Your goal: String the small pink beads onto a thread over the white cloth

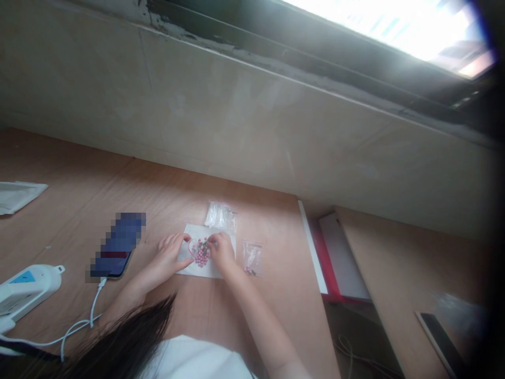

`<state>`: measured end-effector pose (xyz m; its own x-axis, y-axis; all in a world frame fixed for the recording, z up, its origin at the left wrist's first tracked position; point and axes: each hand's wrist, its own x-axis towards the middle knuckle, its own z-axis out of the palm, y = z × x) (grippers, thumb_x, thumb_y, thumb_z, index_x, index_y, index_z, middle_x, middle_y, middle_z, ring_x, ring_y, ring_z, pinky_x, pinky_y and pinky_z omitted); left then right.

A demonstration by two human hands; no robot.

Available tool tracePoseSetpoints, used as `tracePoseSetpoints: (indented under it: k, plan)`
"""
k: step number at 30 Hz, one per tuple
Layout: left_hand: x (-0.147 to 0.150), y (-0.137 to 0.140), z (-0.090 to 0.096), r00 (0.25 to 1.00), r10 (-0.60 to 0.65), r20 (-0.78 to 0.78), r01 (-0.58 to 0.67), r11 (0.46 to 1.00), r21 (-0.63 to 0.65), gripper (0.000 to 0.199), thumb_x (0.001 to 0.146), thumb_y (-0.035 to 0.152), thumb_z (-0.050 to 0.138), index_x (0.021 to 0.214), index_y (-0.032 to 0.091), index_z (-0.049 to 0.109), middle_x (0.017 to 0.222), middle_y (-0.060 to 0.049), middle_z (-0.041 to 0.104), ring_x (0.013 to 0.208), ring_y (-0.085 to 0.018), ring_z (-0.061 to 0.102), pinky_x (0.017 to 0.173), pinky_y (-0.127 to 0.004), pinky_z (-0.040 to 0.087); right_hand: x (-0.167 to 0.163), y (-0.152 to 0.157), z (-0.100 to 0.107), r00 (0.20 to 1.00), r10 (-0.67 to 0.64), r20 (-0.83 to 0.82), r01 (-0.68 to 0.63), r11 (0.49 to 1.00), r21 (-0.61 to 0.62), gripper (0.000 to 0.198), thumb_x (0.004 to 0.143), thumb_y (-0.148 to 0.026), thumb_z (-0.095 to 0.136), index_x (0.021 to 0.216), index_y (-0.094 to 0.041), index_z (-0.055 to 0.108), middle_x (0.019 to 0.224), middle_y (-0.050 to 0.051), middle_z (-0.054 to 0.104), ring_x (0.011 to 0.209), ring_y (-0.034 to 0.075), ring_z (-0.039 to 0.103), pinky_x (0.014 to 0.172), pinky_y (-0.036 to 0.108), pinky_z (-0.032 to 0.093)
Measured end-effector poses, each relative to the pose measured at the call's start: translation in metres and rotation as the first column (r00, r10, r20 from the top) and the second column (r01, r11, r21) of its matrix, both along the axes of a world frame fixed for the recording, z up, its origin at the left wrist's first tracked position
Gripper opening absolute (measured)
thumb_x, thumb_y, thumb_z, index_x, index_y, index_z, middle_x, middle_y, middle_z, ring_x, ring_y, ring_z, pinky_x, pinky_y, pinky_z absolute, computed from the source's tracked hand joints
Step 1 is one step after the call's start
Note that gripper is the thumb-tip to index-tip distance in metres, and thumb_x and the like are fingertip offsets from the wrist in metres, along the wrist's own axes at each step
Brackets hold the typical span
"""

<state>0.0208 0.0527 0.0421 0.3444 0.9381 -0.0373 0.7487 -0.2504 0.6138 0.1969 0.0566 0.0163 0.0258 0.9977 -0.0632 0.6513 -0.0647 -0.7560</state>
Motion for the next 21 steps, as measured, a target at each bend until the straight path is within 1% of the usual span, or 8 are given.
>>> tracePoseSetpoints:
  k: [3,6,8,10,13,17,21]
  plan:
    - [0.001,0.000,-0.002,1.000,0.008,-0.006,-0.008,1.000,0.001,0.035,0.062,0.032,0.057,0.093,0.017,0.049,0.096,-0.008,0.057,0.093,-0.025,0.049,0.082,-0.036,0.033,-0.002,-0.003,0.010,0.999,-0.011,-0.041,0.011,1.000,0.005,0.011,0.066,-0.009,0.051,0.065,-0.017,0.057,0.074,0.004,0.053,0.078,0.016,0.047,0.071,0.029,0.036]
    - [0.004,0.000,-0.003,1.000,0.000,-0.017,0.000,1.000,-0.002,0.034,0.062,0.032,0.057,0.092,0.017,0.049,0.094,-0.007,0.057,0.093,-0.025,0.050,0.081,-0.035,0.033,-0.007,-0.005,0.020,0.984,0.064,-0.164,-0.058,0.997,0.047,0.005,0.068,-0.017,0.053,0.071,-0.019,0.057,0.076,0.002,0.055,0.074,0.014,0.048,0.070,0.027,0.036]
    - [0.005,0.000,-0.001,1.000,-0.013,-0.026,0.012,1.000,-0.009,0.033,0.063,0.032,0.056,0.092,0.017,0.049,0.093,-0.007,0.057,0.093,-0.025,0.050,0.080,-0.035,0.033,-0.011,-0.005,0.023,0.978,0.091,-0.190,-0.082,0.995,0.058,0.009,0.069,-0.021,0.052,0.076,-0.019,0.057,0.078,0.002,0.056,0.073,0.014,0.049,0.068,0.026,0.037]
    - [0.005,0.000,0.002,0.999,-0.019,-0.037,0.019,1.000,-0.010,0.033,0.063,0.031,0.056,0.093,0.017,0.049,0.094,-0.008,0.057,0.094,-0.025,0.050,0.081,-0.035,0.033,-0.013,-0.001,0.020,0.990,0.038,-0.133,-0.030,0.998,0.062,0.012,0.070,-0.018,0.050,0.080,-0.018,0.057,0.081,0.003,0.056,0.077,0.015,0.048,0.071,0.027,0.036]
    - [0.003,0.000,0.006,0.999,-0.012,-0.050,0.012,1.000,-0.002,0.036,0.063,0.030,0.056,0.095,0.015,0.048,0.097,-0.009,0.056,0.095,-0.025,0.048,0.082,-0.035,0.032,-0.014,0.005,0.009,0.999,-0.041,-0.004,0.041,0.998,0.051,0.014,0.070,-0.011,0.047,0.077,-0.016,0.057,0.082,0.006,0.054,0.084,0.018,0.046,0.074,0.029,0.035]
    - [0.001,0.000,0.011,0.998,0.007,-0.067,-0.008,1.000,-0.013,0.036,0.064,0.030,0.056,0.096,0.015,0.049,0.098,-0.009,0.056,0.095,-0.025,0.048,0.081,-0.034,0.033,-0.016,0.009,-0.001,0.995,-0.024,0.092,0.023,1.000,0.011,0.014,0.070,-0.009,0.044,0.071,-0.016,0.056,0.079,0.006,0.053,0.081,0.017,0.046,0.071,0.028,0.035]
    - [0.002,0.001,0.012,0.997,0.011,-0.072,-0.014,0.999,-0.031,0.035,0.064,0.031,0.056,0.095,0.016,0.049,0.097,-0.008,0.056,0.095,-0.024,0.048,0.081,-0.033,0.033,-0.017,0.010,-0.001,0.989,-0.032,0.147,0.036,0.999,-0.023,0.011,0.069,-0.010,0.046,0.067,-0.016,0.054,0.076,0.006,0.053,0.079,0.017,0.045,0.069,0.027,0.035]
